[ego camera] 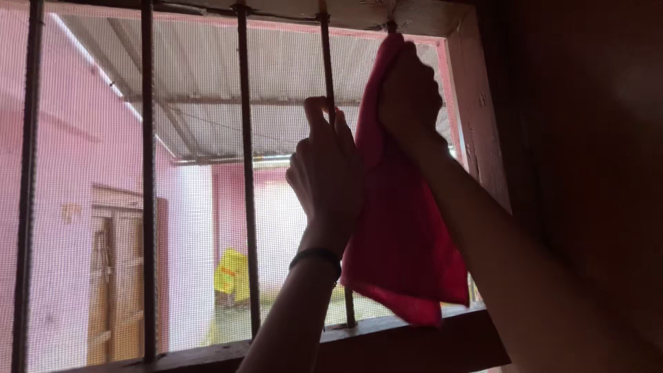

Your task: The person wipes the metal bars and wooden frame of a window using a pink cloth.

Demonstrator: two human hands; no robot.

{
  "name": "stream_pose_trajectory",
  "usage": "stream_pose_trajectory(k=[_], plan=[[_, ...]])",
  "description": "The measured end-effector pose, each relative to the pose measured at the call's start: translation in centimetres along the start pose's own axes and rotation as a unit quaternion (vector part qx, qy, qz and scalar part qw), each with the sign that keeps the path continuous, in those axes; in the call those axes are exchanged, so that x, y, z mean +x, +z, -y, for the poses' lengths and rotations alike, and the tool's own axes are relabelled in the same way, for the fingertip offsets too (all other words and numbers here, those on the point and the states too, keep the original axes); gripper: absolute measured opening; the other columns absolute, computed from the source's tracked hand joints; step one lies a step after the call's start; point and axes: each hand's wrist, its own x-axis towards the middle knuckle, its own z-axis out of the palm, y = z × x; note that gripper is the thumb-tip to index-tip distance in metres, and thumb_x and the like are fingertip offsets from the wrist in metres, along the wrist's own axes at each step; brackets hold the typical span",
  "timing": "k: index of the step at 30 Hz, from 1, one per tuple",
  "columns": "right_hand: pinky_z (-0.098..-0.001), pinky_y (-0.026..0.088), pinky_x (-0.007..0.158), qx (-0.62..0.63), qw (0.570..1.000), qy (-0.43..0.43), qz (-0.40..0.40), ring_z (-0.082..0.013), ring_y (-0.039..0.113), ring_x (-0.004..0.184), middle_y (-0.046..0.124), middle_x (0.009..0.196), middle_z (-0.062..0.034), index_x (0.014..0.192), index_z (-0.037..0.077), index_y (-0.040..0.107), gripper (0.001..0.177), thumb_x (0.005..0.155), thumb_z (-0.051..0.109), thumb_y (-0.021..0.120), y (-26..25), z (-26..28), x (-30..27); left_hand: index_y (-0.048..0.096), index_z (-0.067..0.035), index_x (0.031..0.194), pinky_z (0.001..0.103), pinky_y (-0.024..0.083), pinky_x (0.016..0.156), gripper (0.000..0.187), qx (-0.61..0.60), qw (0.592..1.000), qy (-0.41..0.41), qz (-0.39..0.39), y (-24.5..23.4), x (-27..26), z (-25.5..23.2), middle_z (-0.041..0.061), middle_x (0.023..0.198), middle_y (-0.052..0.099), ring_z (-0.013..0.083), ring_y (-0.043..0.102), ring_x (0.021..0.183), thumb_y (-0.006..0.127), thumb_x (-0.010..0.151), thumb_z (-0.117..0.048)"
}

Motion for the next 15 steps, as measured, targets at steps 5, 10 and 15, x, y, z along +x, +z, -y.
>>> stream_pose_trajectory(k=[5,10,15], plan=[[-0.0499,0.064,0.069,0.022,0.996,0.061,0.061,-0.0414,0.075,0.086,0.071,0.098,-0.025,0.126,-0.002,0.046,0.03,0.105,0.019,0.042,-3.1,0.8,-9.8,0.047,-0.013,0.124,0.04,0.039,0.037,0.023,0.008,1.0,0.011,-0.018,-0.1,-0.2,-0.2,0.003,0.049,0.058,0.0198,0.06,0.038,0.042,0.109,-0.03],[-0.0542,0.057,0.073,-0.021,0.989,0.107,0.104,-0.042,0.074,0.085,0.074,0.094,-0.0231,0.124,0.003,0.05,0.029,0.106,0.024,0.041,-6.1,1.4,-16.0,0.051,-0.014,0.121,0.045,0.041,0.041,0.022,0.012,0.999,0.023,-0.043,0.5,-0.3,-0.1,0.005,0.05,0.058,0.0249,0.062,0.044,0.043,0.11,-0.032],[-0.0521,0.06,0.073,-0.073,0.988,0.093,0.103,-0.0416,0.075,0.085,0.073,0.095,-0.0243,0.135,-0.005,0.041,0.043,0.105,0.026,0.039,-4.9,0.7,-15.0,0.054,-0.013,0.118,0.044,0.038,0.041,0.022,0.022,0.996,0.055,-0.062,0.9,-0.6,0.0,0.004,0.049,0.057,0.023,0.059,0.044,0.045,0.11,-0.032]])
